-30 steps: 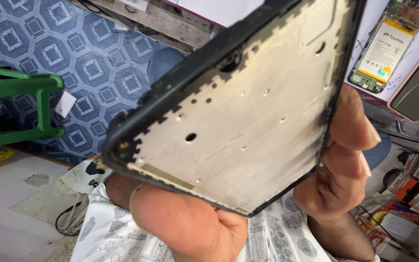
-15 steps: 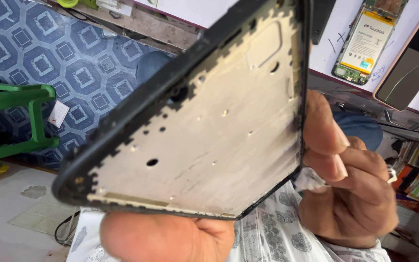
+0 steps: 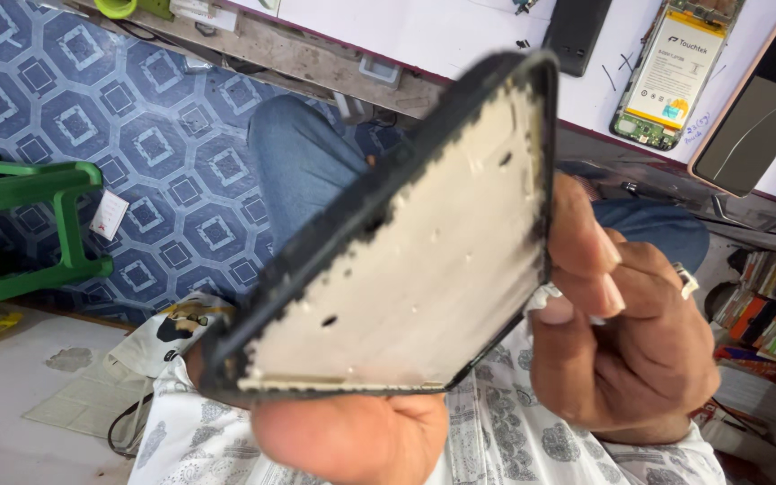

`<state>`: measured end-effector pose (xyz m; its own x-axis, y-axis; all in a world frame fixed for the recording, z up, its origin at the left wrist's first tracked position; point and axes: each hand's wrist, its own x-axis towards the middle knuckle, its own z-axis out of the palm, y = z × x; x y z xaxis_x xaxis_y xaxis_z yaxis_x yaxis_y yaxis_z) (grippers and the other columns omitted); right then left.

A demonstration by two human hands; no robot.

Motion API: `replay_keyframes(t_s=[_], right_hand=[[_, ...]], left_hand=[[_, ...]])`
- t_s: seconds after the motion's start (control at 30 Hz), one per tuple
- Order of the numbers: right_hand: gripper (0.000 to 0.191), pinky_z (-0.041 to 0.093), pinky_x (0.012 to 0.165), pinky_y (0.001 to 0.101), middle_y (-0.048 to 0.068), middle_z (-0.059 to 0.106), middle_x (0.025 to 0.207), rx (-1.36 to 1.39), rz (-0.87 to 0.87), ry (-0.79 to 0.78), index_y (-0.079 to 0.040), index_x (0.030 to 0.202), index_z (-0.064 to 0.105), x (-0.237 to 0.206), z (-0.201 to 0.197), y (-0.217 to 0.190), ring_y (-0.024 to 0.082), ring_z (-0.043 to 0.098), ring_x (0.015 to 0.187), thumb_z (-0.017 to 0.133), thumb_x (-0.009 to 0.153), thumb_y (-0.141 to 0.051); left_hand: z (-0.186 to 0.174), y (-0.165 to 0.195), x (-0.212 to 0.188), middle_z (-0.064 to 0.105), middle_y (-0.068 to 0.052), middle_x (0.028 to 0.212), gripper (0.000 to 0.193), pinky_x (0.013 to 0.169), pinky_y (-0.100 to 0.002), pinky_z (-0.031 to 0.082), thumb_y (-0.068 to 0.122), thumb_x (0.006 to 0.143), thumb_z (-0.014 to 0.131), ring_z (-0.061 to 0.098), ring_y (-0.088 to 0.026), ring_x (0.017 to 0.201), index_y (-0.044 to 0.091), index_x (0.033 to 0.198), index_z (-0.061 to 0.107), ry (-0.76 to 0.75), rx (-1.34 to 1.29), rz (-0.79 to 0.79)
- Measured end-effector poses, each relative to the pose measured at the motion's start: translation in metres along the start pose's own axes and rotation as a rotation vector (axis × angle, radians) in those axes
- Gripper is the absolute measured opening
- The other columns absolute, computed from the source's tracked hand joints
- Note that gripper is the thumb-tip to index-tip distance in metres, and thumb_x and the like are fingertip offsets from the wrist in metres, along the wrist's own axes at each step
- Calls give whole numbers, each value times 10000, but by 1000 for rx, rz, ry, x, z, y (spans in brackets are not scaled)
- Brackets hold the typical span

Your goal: The person sits on the floor of a phone repair shop and cleans the inside of a disassembled phone frame with a tissue, then removes the battery from the phone body and peels a film from a replacement screen. They then use a blue electric screwdriver to work on the phone frame.

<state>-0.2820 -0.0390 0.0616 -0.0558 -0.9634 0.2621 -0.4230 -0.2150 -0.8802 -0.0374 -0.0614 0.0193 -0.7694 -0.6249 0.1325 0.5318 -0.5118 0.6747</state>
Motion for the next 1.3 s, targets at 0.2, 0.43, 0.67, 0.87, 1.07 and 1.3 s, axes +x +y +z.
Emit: replay_keyframes(t_s=[0.2,0.43,0.67,0.87,1.07,1.3], right_hand=[[47,506,700,235,128,656,816,-84,-21,-48,59,915,560,18,1,-5,106,575,695,604,907,76],[62,556,744,230,155,701,931,279,-7,360,24,1076,581,39,26,7,140,663,751,524,1054,38],[130,576,734,312,137,676,935,-105,-144,-14,2,1034,506,63,8,-2,220,704,839,620,972,11],[265,571,778,387,99,560,1005,-174,-480,-44,-65,955,615,83,17,11,257,637,863,783,823,91],[294,461,662,356,-1,457,955,-123,-777,-81,-190,908,722,129,39,4,205,455,856,864,669,-94],[339,401,638,358,2,476,955,-340,-829,37,-141,935,751,168,53,-9,230,423,850,864,632,-41]], left_hand=[[-7,11,15,551,-179,1255,858,977,-416,479,725,1087,281,585,-269,1059,-31,1471,411,19,-15,6],[-19,42,20,552,-181,1257,847,981,-420,479,718,1093,277,588,-273,1062,-27,1475,409,-70,-9,-10],[-33,70,30,554,-183,1258,837,985,-424,479,711,1100,274,591,-277,1066,-23,1479,407,-129,-20,-43],[-44,78,48,555,-185,1259,827,988,-428,480,705,1106,271,593,-280,1069,-20,1482,405,-86,-32,-30],[-51,80,68,556,-187,1260,818,991,-431,480,699,1112,268,596,-284,1072,-16,1486,404,11,-57,11],[-54,115,96,558,-189,1262,808,995,-435,481,692,1119,264,599,-288,1076,-13,1489,402,65,-141,72]])
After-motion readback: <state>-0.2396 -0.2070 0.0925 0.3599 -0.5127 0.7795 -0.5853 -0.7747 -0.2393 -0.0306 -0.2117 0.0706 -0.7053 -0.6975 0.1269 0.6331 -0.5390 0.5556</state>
